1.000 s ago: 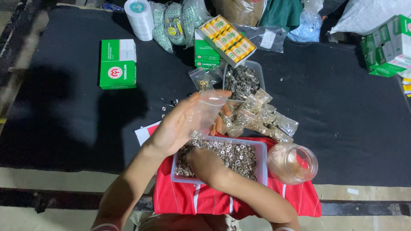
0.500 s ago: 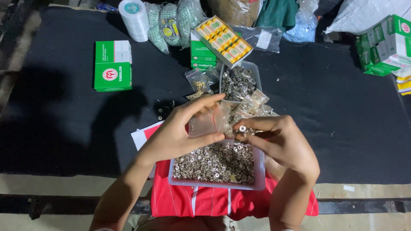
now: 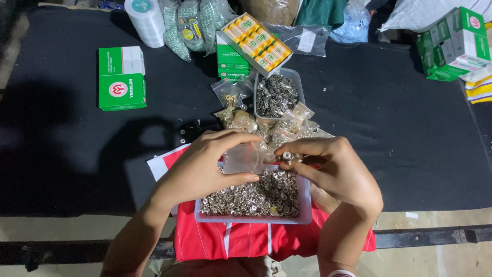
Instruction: The person sorts small silver sequins from a white plastic tray into small clear plastic bags. They use both hands to scoop the sequins and transfer them into the bags, which are placed on a red and white striped cloth on the table.
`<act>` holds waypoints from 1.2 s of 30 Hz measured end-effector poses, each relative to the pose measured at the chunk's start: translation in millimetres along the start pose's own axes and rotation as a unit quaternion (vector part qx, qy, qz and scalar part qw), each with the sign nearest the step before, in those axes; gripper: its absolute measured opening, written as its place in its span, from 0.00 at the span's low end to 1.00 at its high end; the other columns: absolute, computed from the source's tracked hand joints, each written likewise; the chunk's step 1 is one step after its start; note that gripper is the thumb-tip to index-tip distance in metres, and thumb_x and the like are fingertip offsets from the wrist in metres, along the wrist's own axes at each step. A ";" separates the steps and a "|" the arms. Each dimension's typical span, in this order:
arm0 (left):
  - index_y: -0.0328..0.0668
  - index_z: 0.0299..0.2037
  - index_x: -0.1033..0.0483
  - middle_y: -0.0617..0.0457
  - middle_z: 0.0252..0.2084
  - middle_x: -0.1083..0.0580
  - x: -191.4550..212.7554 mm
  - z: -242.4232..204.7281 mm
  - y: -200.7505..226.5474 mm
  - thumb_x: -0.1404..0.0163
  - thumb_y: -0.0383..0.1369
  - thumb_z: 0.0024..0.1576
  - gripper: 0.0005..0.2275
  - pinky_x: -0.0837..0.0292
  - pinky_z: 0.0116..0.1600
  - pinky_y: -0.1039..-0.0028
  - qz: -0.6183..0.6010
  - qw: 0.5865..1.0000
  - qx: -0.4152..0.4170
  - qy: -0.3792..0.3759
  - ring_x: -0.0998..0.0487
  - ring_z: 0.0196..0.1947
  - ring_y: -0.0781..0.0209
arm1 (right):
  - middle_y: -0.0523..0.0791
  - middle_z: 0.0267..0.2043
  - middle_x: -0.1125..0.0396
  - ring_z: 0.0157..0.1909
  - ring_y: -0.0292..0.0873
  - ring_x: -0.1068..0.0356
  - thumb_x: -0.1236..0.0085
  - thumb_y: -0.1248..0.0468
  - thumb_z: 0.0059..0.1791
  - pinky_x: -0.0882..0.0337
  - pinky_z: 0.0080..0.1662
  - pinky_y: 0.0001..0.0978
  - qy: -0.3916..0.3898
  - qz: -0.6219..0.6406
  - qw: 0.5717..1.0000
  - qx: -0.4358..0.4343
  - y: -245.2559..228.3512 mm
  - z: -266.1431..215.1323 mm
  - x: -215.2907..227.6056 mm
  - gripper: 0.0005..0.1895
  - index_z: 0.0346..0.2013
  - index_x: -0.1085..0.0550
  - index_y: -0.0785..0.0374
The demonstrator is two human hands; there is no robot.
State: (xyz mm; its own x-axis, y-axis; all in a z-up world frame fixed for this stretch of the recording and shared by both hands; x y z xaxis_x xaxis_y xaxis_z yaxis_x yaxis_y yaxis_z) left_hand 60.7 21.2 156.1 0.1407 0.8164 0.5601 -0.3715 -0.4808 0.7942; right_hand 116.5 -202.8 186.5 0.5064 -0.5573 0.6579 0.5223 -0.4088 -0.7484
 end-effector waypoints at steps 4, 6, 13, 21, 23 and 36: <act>0.48 0.56 0.25 0.55 0.54 0.20 1.5 -1.1 -2.1 0.35 0.41 0.49 0.24 0.33 0.57 0.70 0.000 1.000 -0.003 0.001 0.20 0.53 0.57 | 0.45 0.47 0.21 0.47 0.40 0.19 0.44 0.63 0.51 0.22 0.47 0.29 -0.061 0.001 0.998 0.034 1.5 6.0 -5.6 0.13 0.48 0.21 0.62; 0.50 0.56 0.25 0.58 0.53 0.20 -0.4 -1.0 -4.1 0.35 0.42 0.49 0.25 0.34 0.56 0.71 0.012 1.000 0.002 -0.016 0.19 0.51 0.59 | 0.43 0.48 0.21 0.46 0.40 0.18 0.42 0.60 0.50 0.25 0.47 0.30 -0.090 -0.040 0.995 0.034 6.8 7.9 -10.4 0.13 0.48 0.20 0.57; 0.52 0.56 0.25 0.56 0.54 0.21 -9.4 0.1 -13.6 0.35 0.46 0.47 0.26 0.36 0.57 0.69 0.039 0.999 0.024 -0.027 0.20 0.51 0.56 | 0.44 0.48 0.21 0.48 0.42 0.18 0.41 0.62 0.49 0.22 0.48 0.31 -0.090 -0.021 0.995 0.028 -6.9 9.0 -6.6 0.14 0.49 0.20 0.59; 0.51 0.59 0.25 0.54 0.57 0.22 -13.3 1.9 -16.7 0.34 0.46 0.47 0.28 0.36 0.57 0.66 0.061 0.996 0.035 -0.052 0.21 0.53 0.53 | 0.46 0.48 0.21 0.49 0.44 0.19 0.41 0.62 0.49 0.22 0.49 0.34 -0.097 -0.009 0.994 0.046 -7.6 7.0 -5.2 0.15 0.49 0.20 0.60; 0.51 0.58 0.25 0.54 0.57 0.22 -14.1 1.5 -18.4 0.35 0.46 0.47 0.28 0.35 0.57 0.66 0.062 0.996 0.032 -0.050 0.21 0.53 0.54 | 0.46 0.48 0.21 0.48 0.44 0.19 0.41 0.62 0.49 0.22 0.49 0.33 -0.097 -0.007 0.994 0.053 -8.8 6.5 -3.8 0.14 0.49 0.20 0.60; 0.44 0.54 0.24 0.55 0.54 0.21 -23.4 3.8 -17.6 0.34 0.47 0.47 0.27 0.31 0.53 0.66 0.068 0.997 -0.008 -0.041 0.19 0.50 0.55 | 0.38 0.37 0.19 0.38 0.29 0.19 0.33 0.61 0.45 0.21 0.41 0.21 -0.070 0.027 0.996 -0.057 -0.3 0.7 -4.7 0.17 0.47 0.25 0.58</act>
State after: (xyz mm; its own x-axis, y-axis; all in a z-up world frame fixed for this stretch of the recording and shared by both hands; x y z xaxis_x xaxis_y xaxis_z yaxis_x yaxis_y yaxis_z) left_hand 67.4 9.3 129.9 0.1632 0.7149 0.6799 -0.4075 -0.5788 0.7063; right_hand 114.5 -199.5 183.6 0.6269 -0.4770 0.6161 0.4148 -0.4650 -0.7821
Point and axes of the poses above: each hand's wrist, its own z-axis towards the middle knuckle, its own x-axis out of the back of the hand, y = z × x, the point moved 3 cm from there along z, towards the middle knuckle
